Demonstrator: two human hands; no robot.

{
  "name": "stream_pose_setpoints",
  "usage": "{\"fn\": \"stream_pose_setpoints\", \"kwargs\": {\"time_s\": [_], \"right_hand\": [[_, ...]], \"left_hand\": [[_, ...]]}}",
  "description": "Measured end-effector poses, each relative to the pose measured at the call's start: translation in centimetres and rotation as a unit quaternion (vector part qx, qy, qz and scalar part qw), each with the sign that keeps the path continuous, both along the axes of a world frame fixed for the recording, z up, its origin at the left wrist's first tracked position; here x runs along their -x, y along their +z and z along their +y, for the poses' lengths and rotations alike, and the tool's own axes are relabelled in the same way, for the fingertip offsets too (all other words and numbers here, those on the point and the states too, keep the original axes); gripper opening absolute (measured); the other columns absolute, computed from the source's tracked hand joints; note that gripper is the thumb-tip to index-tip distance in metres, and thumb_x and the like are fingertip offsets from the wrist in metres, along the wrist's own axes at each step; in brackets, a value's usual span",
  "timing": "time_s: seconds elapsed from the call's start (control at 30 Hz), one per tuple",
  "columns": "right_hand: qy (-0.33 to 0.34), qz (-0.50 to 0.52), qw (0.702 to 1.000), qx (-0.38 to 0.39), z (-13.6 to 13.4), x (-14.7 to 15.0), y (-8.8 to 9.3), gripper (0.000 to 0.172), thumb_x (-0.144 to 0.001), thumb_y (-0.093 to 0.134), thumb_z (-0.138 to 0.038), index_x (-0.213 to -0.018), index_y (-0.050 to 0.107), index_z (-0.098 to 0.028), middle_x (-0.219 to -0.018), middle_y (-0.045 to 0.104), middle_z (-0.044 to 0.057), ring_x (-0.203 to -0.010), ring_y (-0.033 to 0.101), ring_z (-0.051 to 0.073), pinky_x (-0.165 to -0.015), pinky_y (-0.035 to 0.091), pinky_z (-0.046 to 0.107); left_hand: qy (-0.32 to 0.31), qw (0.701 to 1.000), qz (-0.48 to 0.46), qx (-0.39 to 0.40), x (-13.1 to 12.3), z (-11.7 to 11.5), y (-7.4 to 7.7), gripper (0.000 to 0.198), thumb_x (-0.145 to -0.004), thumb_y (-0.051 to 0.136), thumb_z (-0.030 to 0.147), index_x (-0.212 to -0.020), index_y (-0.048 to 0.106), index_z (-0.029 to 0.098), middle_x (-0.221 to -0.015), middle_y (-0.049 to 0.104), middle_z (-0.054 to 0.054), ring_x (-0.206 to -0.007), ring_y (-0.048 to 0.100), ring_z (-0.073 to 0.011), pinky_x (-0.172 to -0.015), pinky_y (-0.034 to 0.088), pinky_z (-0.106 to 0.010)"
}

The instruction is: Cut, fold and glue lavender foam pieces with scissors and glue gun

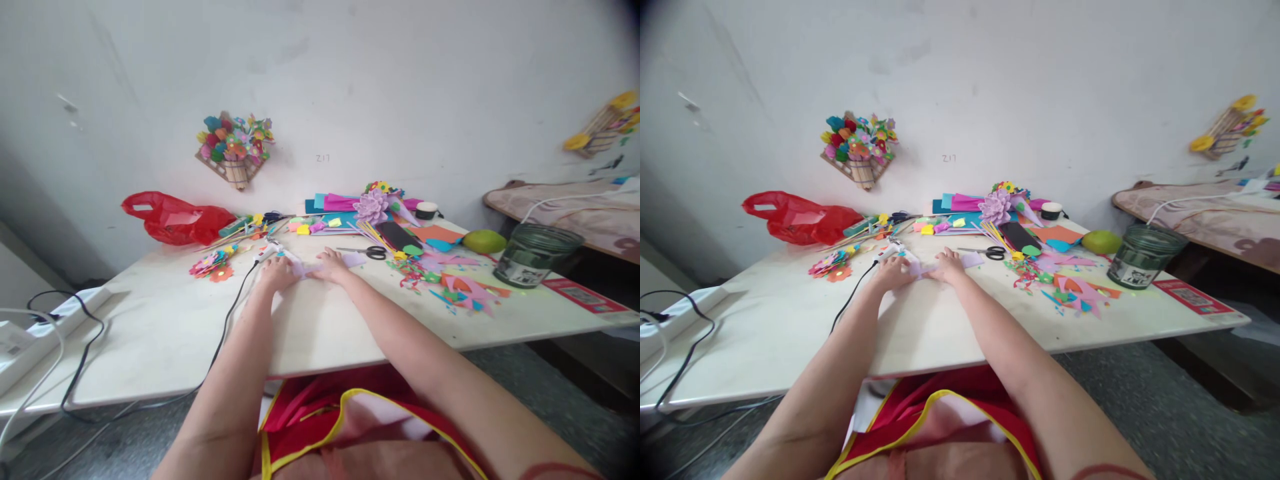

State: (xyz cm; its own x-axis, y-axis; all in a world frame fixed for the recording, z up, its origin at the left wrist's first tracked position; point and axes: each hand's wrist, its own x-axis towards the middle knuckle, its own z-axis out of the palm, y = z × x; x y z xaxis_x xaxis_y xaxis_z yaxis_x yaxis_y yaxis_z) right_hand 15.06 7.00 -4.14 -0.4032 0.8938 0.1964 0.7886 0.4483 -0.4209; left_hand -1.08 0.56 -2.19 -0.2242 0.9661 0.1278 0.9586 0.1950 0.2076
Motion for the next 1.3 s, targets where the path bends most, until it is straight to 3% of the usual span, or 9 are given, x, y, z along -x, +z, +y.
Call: {"fn": "stream_pose_setpoints", "kwargs": {"time_s": [0.17, 0.3, 0.53, 0.7, 0.9, 1.3], "right_hand": [[0.009, -0.021, 1.000, 0.003, 0.4, 0.3, -0.2, 0.083, -0.055, 0.059, -0.069, -0.122, 0.050, -0.019, -0.141, 0.025, 0.013, -0.123, 0.030, 0.031, -0.097, 0.026, 0.036], [0.007, -0.025, 1.000, 0.007, 0.2, 0.2, 0.0, 0.087, -0.055, 0.058, -0.071, -0.125, 0.047, -0.019, -0.143, 0.021, 0.013, -0.124, 0.028, 0.033, -0.097, 0.026, 0.037], [0.001, -0.045, 0.999, 0.007, -0.3, 0.2, 0.3, 0.089, -0.057, 0.054, -0.072, -0.127, 0.044, -0.020, -0.144, 0.018, 0.011, -0.126, 0.025, 0.032, -0.098, 0.025, 0.036], [-0.014, -0.076, 0.997, 0.017, -0.8, 0.3, 0.7, 0.091, -0.057, 0.050, -0.074, -0.131, 0.038, -0.022, -0.146, 0.014, 0.008, -0.127, 0.023, 0.029, -0.099, 0.024, 0.034], [-0.023, -0.083, 0.996, 0.023, -1.3, 0.7, 1.0, 0.094, -0.056, 0.047, -0.077, -0.131, 0.037, -0.022, -0.146, 0.013, 0.008, -0.127, 0.023, 0.030, -0.098, 0.024, 0.037], [-0.040, -0.102, 0.994, 0.030, -1.7, 1.6, 0.8, 0.087, -0.062, 0.046, -0.070, -0.134, 0.033, -0.023, -0.147, 0.008, 0.008, -0.131, 0.013, 0.029, -0.101, 0.017, 0.043]], "left_hand": [[-0.004, 1.000, 0.010, -0.005, -0.4, 0.5, -1.0, 0.076, -0.067, 0.050, 0.052, -0.133, 0.030, 0.023, -0.146, 0.017, -0.008, -0.133, -0.003, -0.0344, -0.103, 0.011, -0.052], [0.015, 0.999, 0.024, 0.023, -0.4, 0.8, -1.3, 0.082, -0.068, 0.047, 0.055, -0.138, 0.021, 0.022, -0.148, 0.007, -0.006, -0.131, -0.013, -0.0338, -0.103, 0.000, -0.055], [0.038, 0.995, 0.014, 0.096, -0.5, 0.3, -0.8, 0.085, -0.070, 0.040, 0.060, -0.140, 0.012, 0.021, -0.148, 0.003, -0.006, -0.129, -0.017, -0.0350, -0.100, -0.001, -0.060], [0.033, 0.996, 0.047, 0.070, -0.2, 0.4, -1.2, 0.070, -0.078, 0.031, 0.051, -0.140, 0.013, 0.025, -0.148, 0.003, 0.000, -0.129, -0.018, -0.0312, -0.101, -0.007, -0.058], [0.043, 0.995, 0.058, 0.065, 0.2, 0.8, -1.6, 0.074, -0.076, 0.030, 0.056, -0.140, 0.013, 0.024, -0.148, 0.004, -0.003, -0.129, -0.019, -0.0326, -0.100, -0.008, -0.059], [0.040, 0.997, 0.046, 0.045, 0.5, 1.1, -2.0, 0.063, -0.080, 0.026, 0.048, -0.139, 0.018, 0.027, -0.148, 0.008, 0.000, -0.130, -0.017, -0.0311, -0.100, -0.005, -0.060]]}}
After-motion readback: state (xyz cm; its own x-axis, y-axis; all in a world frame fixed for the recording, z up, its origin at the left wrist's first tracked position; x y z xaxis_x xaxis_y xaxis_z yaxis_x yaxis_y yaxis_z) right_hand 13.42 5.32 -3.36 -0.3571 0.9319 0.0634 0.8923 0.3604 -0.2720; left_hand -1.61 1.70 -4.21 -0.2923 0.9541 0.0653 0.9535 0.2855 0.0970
